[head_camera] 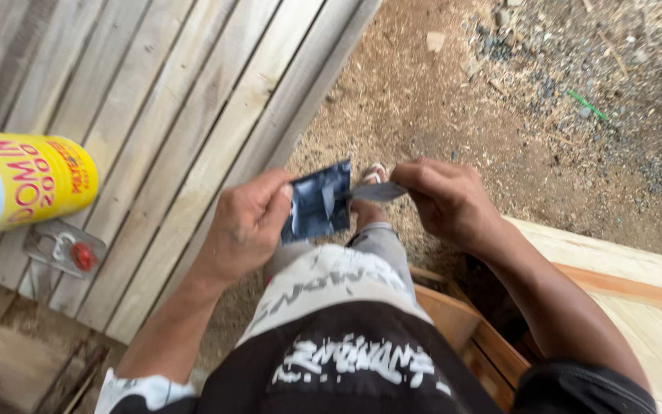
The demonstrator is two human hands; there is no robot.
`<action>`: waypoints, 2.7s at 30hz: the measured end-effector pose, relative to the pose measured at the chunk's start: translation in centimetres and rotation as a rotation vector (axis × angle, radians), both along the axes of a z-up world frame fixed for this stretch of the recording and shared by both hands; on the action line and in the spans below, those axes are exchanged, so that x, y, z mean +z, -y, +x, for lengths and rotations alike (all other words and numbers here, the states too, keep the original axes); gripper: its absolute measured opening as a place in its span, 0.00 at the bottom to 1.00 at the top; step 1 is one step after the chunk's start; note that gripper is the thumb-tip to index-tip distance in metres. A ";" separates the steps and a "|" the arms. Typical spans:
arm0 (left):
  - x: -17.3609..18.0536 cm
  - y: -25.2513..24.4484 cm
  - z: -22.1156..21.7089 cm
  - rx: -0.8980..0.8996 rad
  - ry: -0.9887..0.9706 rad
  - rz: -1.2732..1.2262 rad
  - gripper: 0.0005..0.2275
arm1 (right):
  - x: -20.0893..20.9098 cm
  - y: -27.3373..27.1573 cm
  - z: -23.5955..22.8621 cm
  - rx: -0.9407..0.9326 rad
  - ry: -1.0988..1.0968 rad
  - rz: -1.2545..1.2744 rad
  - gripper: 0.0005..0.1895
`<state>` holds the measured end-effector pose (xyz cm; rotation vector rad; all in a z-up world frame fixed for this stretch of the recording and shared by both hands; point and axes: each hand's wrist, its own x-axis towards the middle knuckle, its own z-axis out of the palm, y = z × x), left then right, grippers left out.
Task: The person mixes a reddish substance with a white paste on a small square using a scraper, then applies the mixture to gaps between wooden planks on a pallet. The person uses the scraper to spread and smooth the filler into the gaps.
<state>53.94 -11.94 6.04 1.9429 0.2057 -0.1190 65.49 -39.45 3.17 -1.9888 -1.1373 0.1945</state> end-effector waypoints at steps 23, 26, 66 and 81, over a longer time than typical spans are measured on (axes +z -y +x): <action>-0.2 15.4 13.4 0.209 0.098 0.145 0.08 | -3.0 9.8 8.5 -0.641 -0.837 0.299 0.11; -0.6 15.1 13.8 0.163 0.135 0.137 0.08 | -3.0 8.7 9.1 -0.655 -0.868 0.320 0.11; 3.5 2.6 17.4 0.103 -0.011 -0.041 0.10 | 3.3 2.7 12.5 -0.050 -0.053 0.108 0.13; 2.7 3.3 16.9 0.035 0.034 -0.013 0.12 | 0.6 -1.2 13.2 -0.534 -0.620 0.221 0.09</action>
